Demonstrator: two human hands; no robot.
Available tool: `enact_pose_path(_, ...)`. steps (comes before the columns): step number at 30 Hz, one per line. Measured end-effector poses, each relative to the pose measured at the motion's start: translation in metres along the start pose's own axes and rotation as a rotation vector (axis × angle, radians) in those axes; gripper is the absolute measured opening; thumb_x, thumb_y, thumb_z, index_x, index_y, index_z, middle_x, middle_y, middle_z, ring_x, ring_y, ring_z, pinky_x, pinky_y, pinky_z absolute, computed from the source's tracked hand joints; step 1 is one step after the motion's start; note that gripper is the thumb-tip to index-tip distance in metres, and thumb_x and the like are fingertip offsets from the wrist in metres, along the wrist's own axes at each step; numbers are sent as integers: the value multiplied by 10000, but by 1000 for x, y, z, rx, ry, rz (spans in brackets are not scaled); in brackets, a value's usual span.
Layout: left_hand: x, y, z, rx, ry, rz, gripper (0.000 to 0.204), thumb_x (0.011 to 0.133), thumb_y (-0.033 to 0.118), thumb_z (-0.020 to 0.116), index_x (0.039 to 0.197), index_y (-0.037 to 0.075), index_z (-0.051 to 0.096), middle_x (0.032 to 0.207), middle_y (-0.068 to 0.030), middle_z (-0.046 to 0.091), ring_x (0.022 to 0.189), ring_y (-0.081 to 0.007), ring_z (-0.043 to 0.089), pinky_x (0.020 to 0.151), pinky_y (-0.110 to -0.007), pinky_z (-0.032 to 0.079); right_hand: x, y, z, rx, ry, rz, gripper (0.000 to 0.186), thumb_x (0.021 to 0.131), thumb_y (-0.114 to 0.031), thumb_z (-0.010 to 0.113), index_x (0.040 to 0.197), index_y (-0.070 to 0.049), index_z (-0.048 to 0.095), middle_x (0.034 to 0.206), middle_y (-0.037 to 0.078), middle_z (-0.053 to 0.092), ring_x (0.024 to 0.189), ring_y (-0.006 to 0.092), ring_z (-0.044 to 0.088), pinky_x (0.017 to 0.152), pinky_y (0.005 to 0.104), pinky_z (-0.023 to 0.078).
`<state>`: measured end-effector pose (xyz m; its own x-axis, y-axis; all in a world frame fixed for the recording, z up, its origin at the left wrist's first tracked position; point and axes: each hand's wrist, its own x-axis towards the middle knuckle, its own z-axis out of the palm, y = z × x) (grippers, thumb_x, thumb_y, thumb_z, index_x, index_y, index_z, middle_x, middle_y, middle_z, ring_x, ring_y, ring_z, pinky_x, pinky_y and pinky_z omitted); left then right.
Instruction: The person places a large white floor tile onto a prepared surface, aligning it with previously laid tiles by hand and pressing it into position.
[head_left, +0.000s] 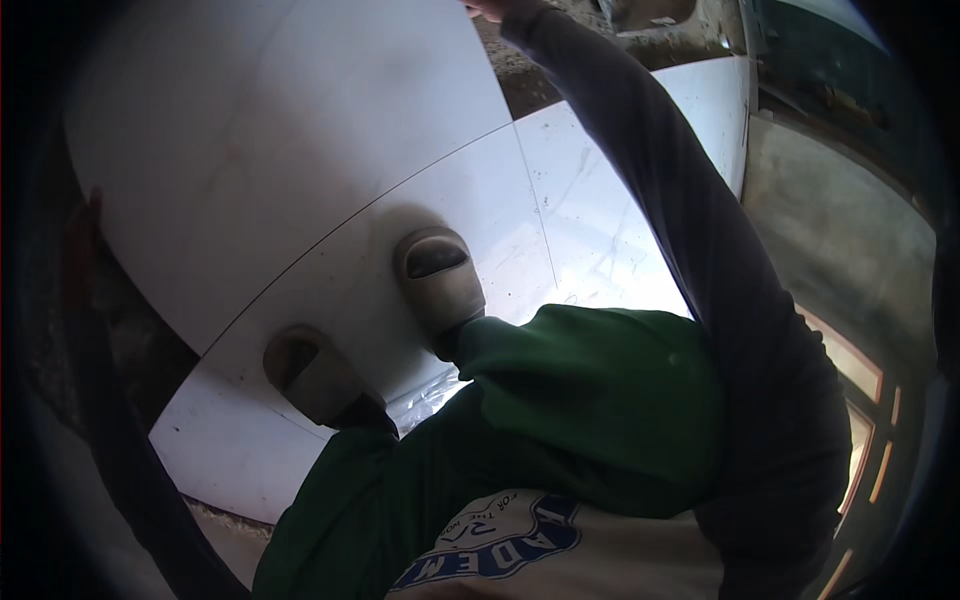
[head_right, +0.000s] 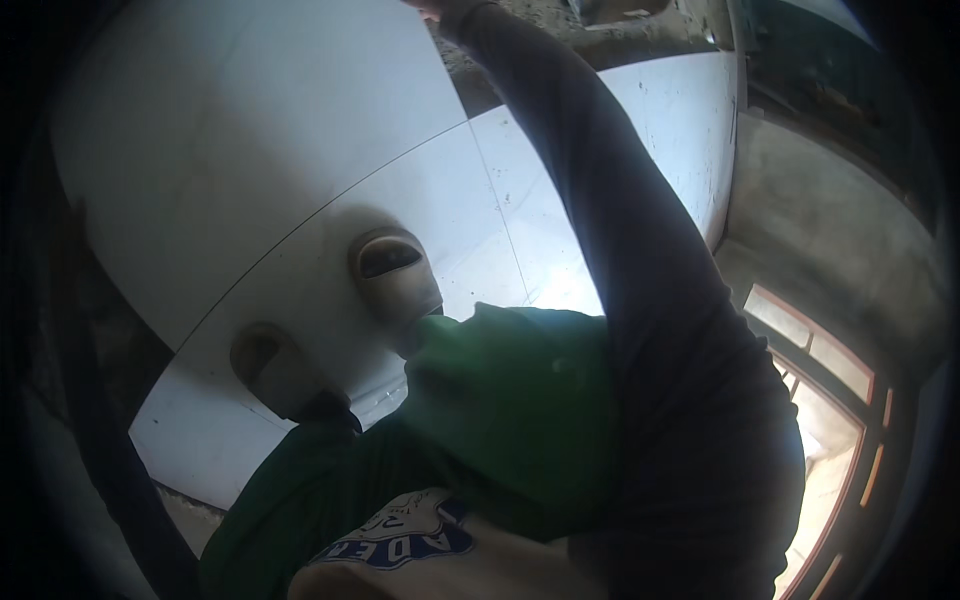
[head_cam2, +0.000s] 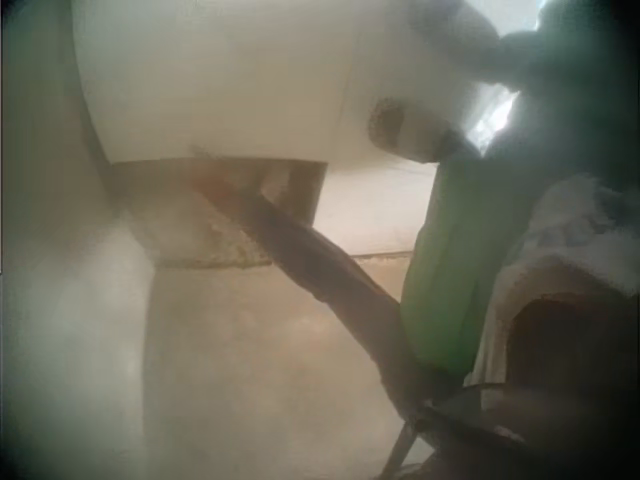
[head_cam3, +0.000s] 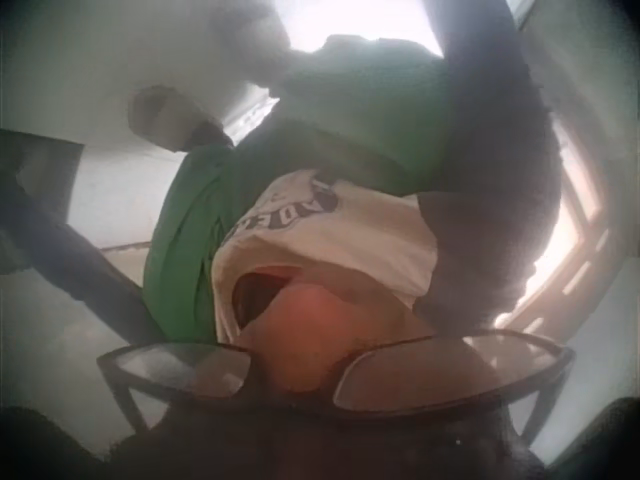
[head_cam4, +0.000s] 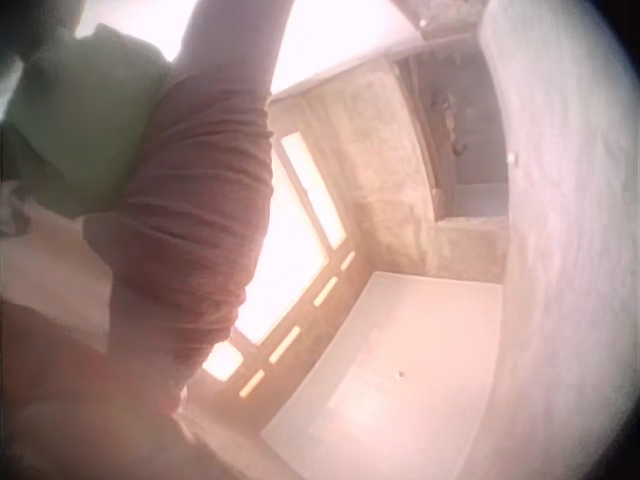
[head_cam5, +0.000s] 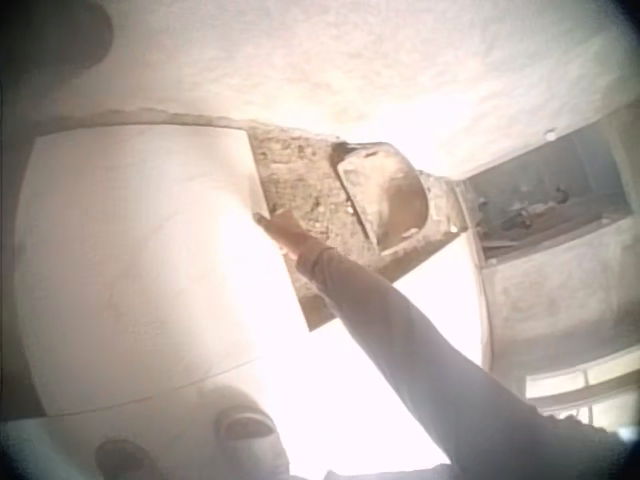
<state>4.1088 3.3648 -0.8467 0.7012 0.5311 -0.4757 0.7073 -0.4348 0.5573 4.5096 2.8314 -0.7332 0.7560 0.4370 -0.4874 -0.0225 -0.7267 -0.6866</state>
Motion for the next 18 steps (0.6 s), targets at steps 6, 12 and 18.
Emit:
enact_pose_path(6, 6, -15, -16, -190, -207, 22, 726, 953, 551, 615, 1388, -25, 531, 1351, -137, 572, 1271, -242, 501, 1108, -376, 364, -4, 2, -12, 56, 5, 44, 759, 989, -385, 601, 1426, 141, 270, 1491, 281, 325, 1357, 371, 368, 1059, 484, 392)
enact_pose_path(12, 31, -58, -18, -78, -175, 142, 715, 957, 538, 621, 1438, 26, 489, 1416, -125, 526, 1350, -254, 452, 1136, -421, 342, -21, -4, -19, 84, 1, 122, 888, 984, -387, 603, 1533, 115, 118, 1631, 279, 117, 1529, 382, 93, 1239, 473, 178)
enact_pose_path(18, 10, -25, -14, -494, -188, -179, 613, 974, 399, 646, 1476, 84, 486, 1481, -91, 503, 1382, -253, 445, 1162, -416, 312, -7, 18, -19, 110, 1, -24, 820, 941, -375, 655, 1483, 133, 306, 1562, 292, 318, 1479, 385, 274, 1197, 459, 269)
